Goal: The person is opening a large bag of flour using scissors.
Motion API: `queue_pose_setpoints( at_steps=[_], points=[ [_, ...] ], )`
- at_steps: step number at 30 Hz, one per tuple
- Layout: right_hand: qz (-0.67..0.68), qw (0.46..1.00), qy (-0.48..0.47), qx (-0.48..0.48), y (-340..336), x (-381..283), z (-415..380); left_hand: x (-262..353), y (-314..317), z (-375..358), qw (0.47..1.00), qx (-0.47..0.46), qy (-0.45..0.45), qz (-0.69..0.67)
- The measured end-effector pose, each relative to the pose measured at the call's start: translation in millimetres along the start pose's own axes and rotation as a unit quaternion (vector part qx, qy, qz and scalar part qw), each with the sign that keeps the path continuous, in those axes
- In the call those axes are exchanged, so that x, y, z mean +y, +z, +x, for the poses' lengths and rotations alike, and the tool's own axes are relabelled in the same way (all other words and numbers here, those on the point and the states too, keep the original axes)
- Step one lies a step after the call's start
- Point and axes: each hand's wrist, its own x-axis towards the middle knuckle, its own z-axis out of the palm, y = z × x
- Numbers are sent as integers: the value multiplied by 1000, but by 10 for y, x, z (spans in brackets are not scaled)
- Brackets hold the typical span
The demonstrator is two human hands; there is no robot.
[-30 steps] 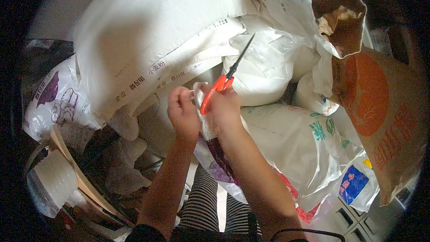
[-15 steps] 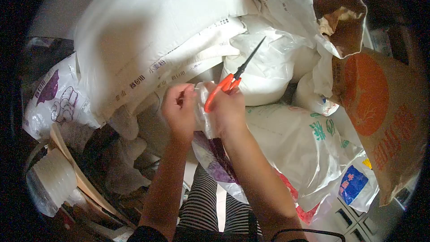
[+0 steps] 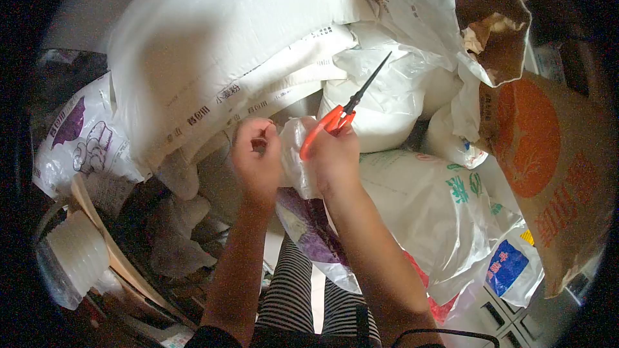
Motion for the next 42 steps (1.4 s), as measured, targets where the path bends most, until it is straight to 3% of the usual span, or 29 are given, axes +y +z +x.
queue_pose_setpoints(
  at_steps=[1, 4, 10, 13, 16, 20, 23, 29, 35, 38, 41, 42],
  points=[
    [-2, 1000, 5, 2, -24, 18, 23, 4, 2, 3, 1000, 20, -16, -15],
    [14, 1000, 12, -11, 28, 11, -43, 45, 16, -34, 996, -67, -56, -5],
    [32, 999, 7, -5, -4, 111, 9, -35, 62, -65, 993, -36, 73, 82],
    [49, 998, 14, 21, -39, 109, 54, -110, 61, -126, 995, 48, 88, 8],
    [46, 998, 7, 43, -139, 64, 111, -35, -46, -99, 983, 83, -98, -132],
    [46, 998, 16, 27, -98, 45, 7, 1, -70, -184, 991, -26, -122, -46],
    [71, 997, 24, 2, -11, 40, -24, -20, 49, -182, 995, -28, -77, -52],
    [95, 995, -3, -15, 14, 68, -42, 81, 70, -83, 984, -38, 109, 133],
    [26, 999, -9, -21, -55, 164, 15, 52, 158, -134, 998, 40, 36, 43],
    [75, 996, -6, 56, 7, 204, 27, -165, 104, -197, 994, 106, 22, 33],
    [68, 997, 9, 40, -243, 79, 154, 211, -168, -4, 990, 129, -57, -3],
    [61, 998, 10, 33, -270, 98, 152, 108, -177, -20, 994, 88, -59, -14]
  ],
)
